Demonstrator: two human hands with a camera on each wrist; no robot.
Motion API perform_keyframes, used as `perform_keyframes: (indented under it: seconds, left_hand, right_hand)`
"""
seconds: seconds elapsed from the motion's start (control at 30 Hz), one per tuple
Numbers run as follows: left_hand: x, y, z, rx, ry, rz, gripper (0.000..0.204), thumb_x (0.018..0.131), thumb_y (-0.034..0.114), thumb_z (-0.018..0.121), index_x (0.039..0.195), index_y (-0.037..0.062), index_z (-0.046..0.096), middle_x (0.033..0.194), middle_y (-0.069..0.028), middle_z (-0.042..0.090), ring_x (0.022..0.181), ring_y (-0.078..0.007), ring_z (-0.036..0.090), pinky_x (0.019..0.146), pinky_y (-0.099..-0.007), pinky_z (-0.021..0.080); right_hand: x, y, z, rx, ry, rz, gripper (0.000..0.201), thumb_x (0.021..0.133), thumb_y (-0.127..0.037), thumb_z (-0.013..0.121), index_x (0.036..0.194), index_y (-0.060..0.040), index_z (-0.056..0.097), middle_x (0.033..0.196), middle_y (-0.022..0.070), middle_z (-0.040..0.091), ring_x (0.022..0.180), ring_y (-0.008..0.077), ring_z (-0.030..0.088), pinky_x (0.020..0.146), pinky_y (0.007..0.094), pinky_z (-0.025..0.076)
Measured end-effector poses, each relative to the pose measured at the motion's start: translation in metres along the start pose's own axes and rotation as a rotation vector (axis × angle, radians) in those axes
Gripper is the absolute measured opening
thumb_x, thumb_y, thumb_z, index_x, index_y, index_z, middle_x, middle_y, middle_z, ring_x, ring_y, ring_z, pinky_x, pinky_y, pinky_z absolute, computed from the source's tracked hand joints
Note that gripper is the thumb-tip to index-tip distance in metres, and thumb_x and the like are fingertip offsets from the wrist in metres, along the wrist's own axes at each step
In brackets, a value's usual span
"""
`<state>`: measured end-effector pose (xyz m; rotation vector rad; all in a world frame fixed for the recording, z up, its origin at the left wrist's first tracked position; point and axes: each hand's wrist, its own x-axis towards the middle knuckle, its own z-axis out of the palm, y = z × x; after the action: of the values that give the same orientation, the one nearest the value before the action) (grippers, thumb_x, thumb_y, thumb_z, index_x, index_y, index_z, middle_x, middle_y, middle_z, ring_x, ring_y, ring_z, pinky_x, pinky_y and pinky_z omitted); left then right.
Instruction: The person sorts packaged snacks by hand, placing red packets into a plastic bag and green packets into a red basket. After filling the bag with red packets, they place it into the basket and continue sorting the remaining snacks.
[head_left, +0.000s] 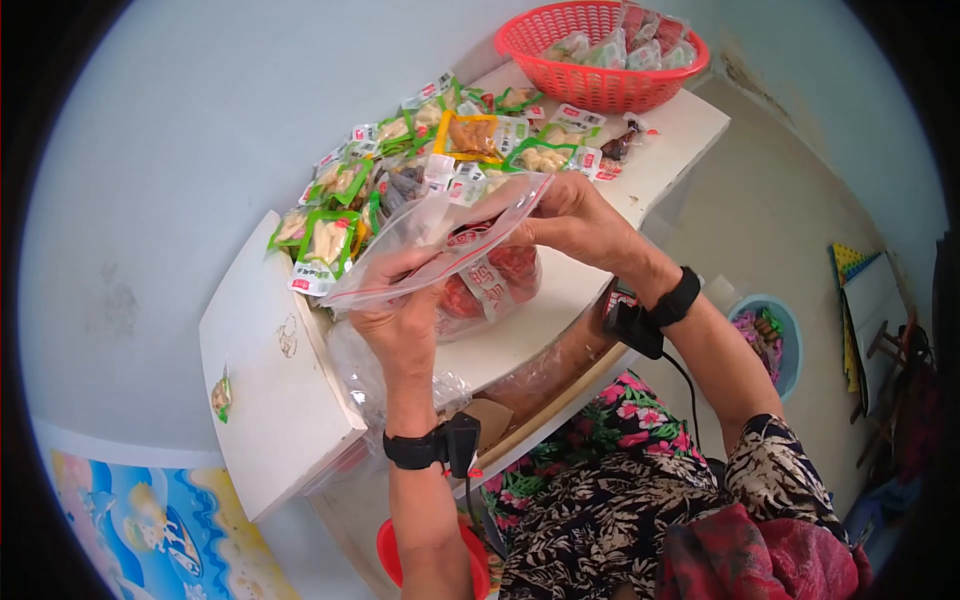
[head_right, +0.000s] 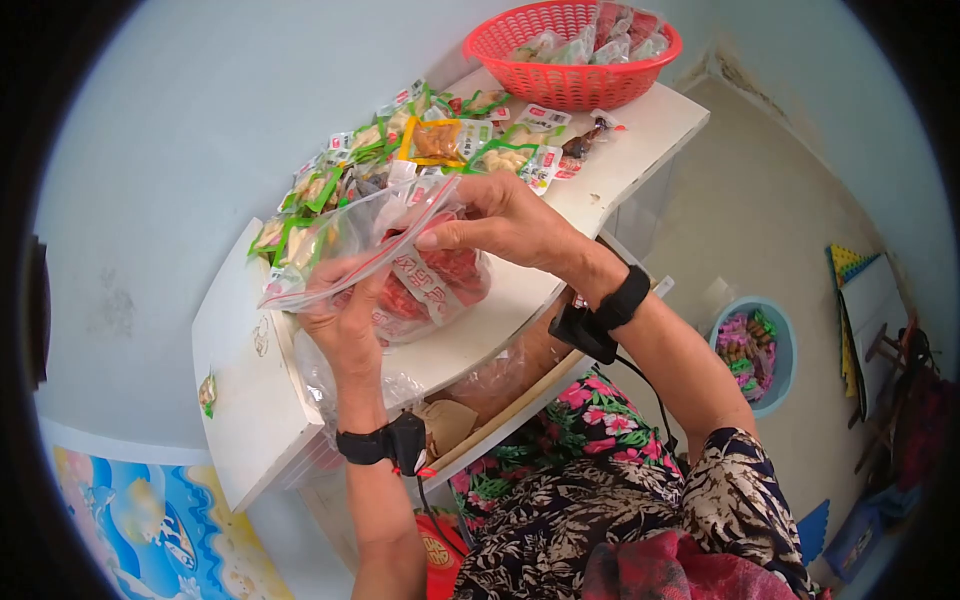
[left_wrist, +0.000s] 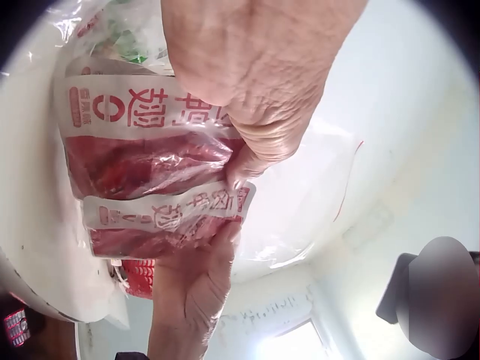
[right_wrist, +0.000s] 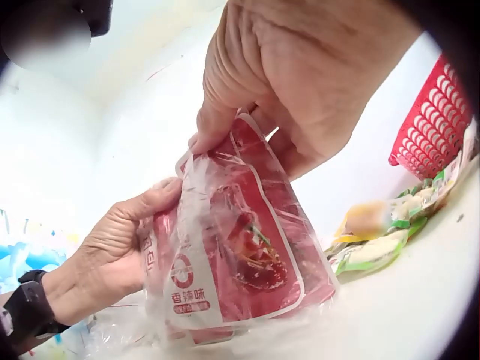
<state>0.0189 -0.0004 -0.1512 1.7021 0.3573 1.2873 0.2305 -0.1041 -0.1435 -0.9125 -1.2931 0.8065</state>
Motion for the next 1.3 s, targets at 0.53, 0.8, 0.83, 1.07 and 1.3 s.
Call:
perform_keyframes:
  seconds: [0.53, 0.8, 0.83, 1.07, 1.3]
  left_hand:
    - [0.017, 0.024, -0.009, -0.070, -0.068, -0.210, 0.018, 0.088, -0.002, 0.080, 0.105, -0.0005, 0.077, 0.093, -0.0028, 0.074, 0.079, -0.0079, 0.065, 0.072, -0.0220, 0.052]
    - [0.034, 0.053, -0.011, -0.115, -0.018, -0.126, 0.014, 0.094, 0.005, 0.077, 0.106, -0.0004, 0.077, 0.094, -0.0093, 0.077, 0.084, -0.0176, 0.074, 0.080, -0.0295, 0.059]
    - [0.037, 0.055, -0.012, -0.109, -0.015, -0.121, 0.014, 0.094, 0.007, 0.077, 0.107, -0.0001, 0.077, 0.095, -0.0096, 0.077, 0.086, -0.0187, 0.074, 0.081, -0.0306, 0.059]
    - [0.048, 0.061, -0.027, -0.124, 0.005, -0.135, 0.016, 0.101, 0.015, 0.071, 0.110, 0.0024, 0.074, 0.099, -0.0107, 0.077, 0.092, -0.0215, 0.074, 0.089, -0.0388, 0.059]
    - [0.049, 0.070, -0.029, -0.106, -0.046, -0.155, 0.015, 0.102, 0.012, 0.068, 0.112, 0.0017, 0.073, 0.102, -0.0104, 0.077, 0.094, -0.0203, 0.074, 0.094, -0.0383, 0.057]
  right_hand:
    - [0.019, -0.016, -0.005, -0.074, -0.042, -0.052, 0.023, 0.097, -0.014, 0.074, 0.115, -0.0018, 0.078, 0.108, 0.0059, 0.078, 0.099, 0.0100, 0.068, 0.087, 0.0274, 0.055]
    - [0.029, -0.038, -0.009, -0.078, 0.020, -0.075, 0.025, 0.099, -0.017, 0.072, 0.117, 0.0000, 0.076, 0.108, 0.0086, 0.078, 0.101, 0.0130, 0.072, 0.093, 0.0298, 0.056]
    - [0.030, -0.047, -0.008, -0.096, 0.034, -0.085, 0.024, 0.099, -0.017, 0.072, 0.116, 0.0001, 0.076, 0.107, 0.0087, 0.078, 0.100, 0.0134, 0.072, 0.093, 0.0299, 0.057]
    - [0.034, -0.063, -0.007, -0.031, 0.101, -0.064, 0.018, 0.099, -0.017, 0.073, 0.106, -0.0009, 0.077, 0.101, 0.0070, 0.078, 0.095, 0.0124, 0.072, 0.090, 0.0288, 0.057]
    - [0.030, -0.060, -0.001, 0.100, 0.158, -0.096, 0.013, 0.100, -0.015, 0.072, 0.105, -0.0027, 0.074, 0.096, 0.0033, 0.075, 0.092, 0.0100, 0.069, 0.087, 0.0274, 0.054]
